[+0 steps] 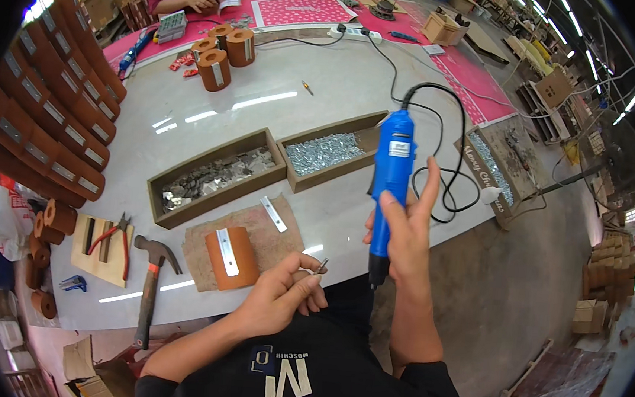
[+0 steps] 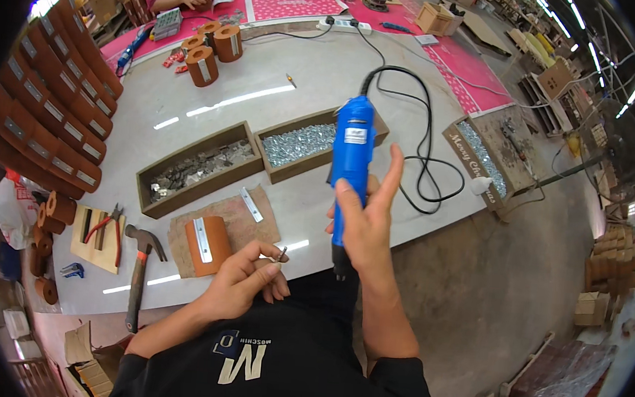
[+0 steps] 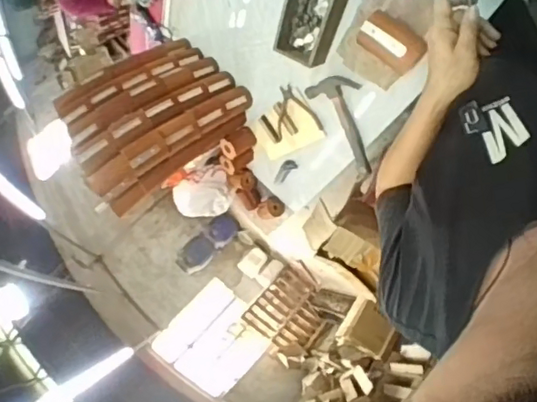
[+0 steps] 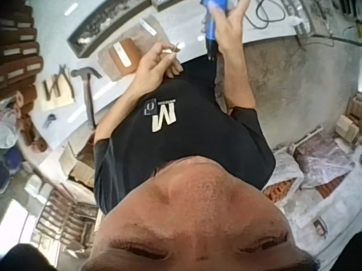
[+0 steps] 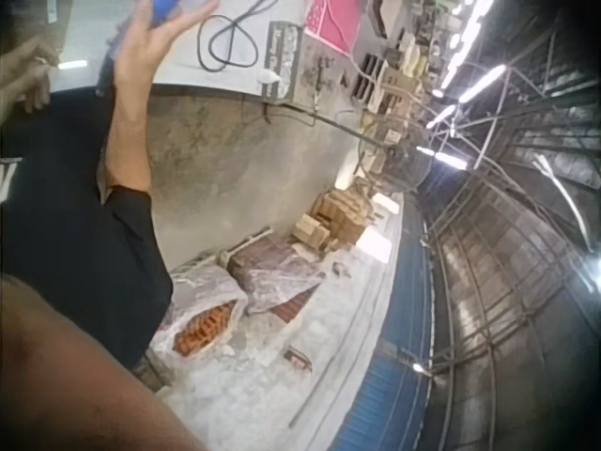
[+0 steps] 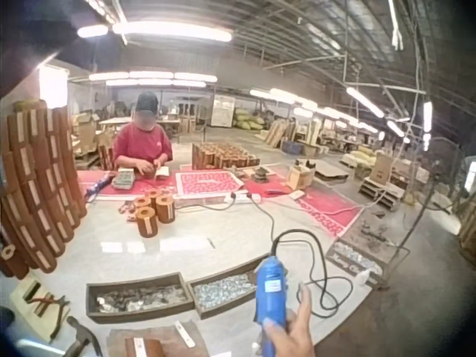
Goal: The person is attaching metal brackets and components to curved wooden furniture pieces using an electric screwdriver and a hammer.
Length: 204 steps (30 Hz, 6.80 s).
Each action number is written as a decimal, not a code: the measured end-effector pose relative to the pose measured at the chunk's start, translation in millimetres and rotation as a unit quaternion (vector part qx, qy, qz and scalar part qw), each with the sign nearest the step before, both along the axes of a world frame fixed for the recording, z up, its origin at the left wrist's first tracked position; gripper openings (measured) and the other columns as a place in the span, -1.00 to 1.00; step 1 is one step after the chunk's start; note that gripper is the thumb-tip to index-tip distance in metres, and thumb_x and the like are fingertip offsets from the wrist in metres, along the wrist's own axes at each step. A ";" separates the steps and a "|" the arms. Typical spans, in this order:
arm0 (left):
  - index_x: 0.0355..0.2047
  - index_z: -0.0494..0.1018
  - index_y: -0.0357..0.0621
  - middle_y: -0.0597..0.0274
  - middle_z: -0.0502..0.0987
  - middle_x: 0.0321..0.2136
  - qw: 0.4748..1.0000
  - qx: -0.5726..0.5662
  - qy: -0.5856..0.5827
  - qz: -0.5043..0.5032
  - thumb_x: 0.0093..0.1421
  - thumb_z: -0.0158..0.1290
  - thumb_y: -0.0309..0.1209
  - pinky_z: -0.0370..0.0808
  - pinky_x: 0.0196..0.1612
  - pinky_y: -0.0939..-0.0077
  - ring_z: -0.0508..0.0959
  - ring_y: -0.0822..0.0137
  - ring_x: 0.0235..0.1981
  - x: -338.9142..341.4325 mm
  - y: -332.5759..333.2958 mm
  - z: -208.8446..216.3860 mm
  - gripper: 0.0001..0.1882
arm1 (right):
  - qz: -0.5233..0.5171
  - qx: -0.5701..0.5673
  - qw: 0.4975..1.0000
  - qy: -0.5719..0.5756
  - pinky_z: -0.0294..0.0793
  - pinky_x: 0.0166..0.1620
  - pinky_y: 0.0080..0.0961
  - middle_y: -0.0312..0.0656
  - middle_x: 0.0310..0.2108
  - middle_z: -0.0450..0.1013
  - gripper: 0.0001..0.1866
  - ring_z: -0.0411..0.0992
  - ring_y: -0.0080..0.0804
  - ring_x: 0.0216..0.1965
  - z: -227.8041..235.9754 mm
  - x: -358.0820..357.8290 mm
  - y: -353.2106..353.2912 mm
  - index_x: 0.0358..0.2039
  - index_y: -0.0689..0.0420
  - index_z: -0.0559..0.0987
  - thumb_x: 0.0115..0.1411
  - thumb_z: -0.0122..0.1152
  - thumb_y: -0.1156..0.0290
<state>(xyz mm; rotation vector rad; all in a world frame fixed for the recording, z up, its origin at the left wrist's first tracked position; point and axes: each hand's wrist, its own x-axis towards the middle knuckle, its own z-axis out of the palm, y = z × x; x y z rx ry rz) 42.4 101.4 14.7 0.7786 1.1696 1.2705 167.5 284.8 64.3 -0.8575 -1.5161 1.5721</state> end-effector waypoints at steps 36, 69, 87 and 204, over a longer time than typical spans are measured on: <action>-0.10 0.29 -0.25 -0.05 0.64 -0.18 0.958 0.115 -0.105 0.243 0.49 -0.10 -0.43 0.61 -0.29 0.56 0.67 0.33 -0.14 -3.4 -9.5 17.9 -0.87 | 0.231 -0.297 0.845 0.380 0.40 0.26 0.00 0.09 0.08 0.46 -0.63 0.46 -0.09 0.12 -12.9 -37.7 -4.3 0.11 0.08 0.40 0.36 0.15 0.26; -0.24 0.48 -0.28 0.17 0.66 -0.46 0.948 0.095 0.238 0.189 0.33 0.14 -0.52 0.55 -0.35 0.59 0.67 0.47 -0.41 -27.3 -42.4 42.6 -0.92 | 0.399 -0.181 0.871 0.223 0.47 0.15 0.25 0.18 -0.09 0.46 -0.54 0.49 0.36 0.01 -14.1 -17.4 -26.2 -0.19 -0.06 0.35 0.02 0.47 0.38; -0.24 0.57 -0.27 0.08 0.61 -0.44 0.886 0.176 0.356 0.241 0.20 0.23 -0.54 0.51 -0.40 0.35 0.63 0.12 -0.45 -29.2 -35.4 38.1 -0.87 | 0.461 -0.297 0.776 0.311 0.46 0.20 -0.10 -0.05 0.10 0.40 -0.55 0.31 0.32 0.18 -33.5 -19.1 -0.5 0.00 -0.21 0.44 0.16 0.46 0.31; 0.25 0.20 -0.30 -0.23 0.29 0.20 0.843 0.007 0.514 0.158 -0.26 0.48 -0.10 0.34 0.23 -0.10 0.33 -0.30 0.20 -88.1 -57.4 -50.9 0.11 | 0.250 0.038 0.941 0.226 0.59 -0.34 -0.35 0.08 -0.35 0.57 -0.47 0.49 -0.30 -0.52 23.3 -116.6 -53.3 0.13 0.21 0.27 0.25 0.23 0.31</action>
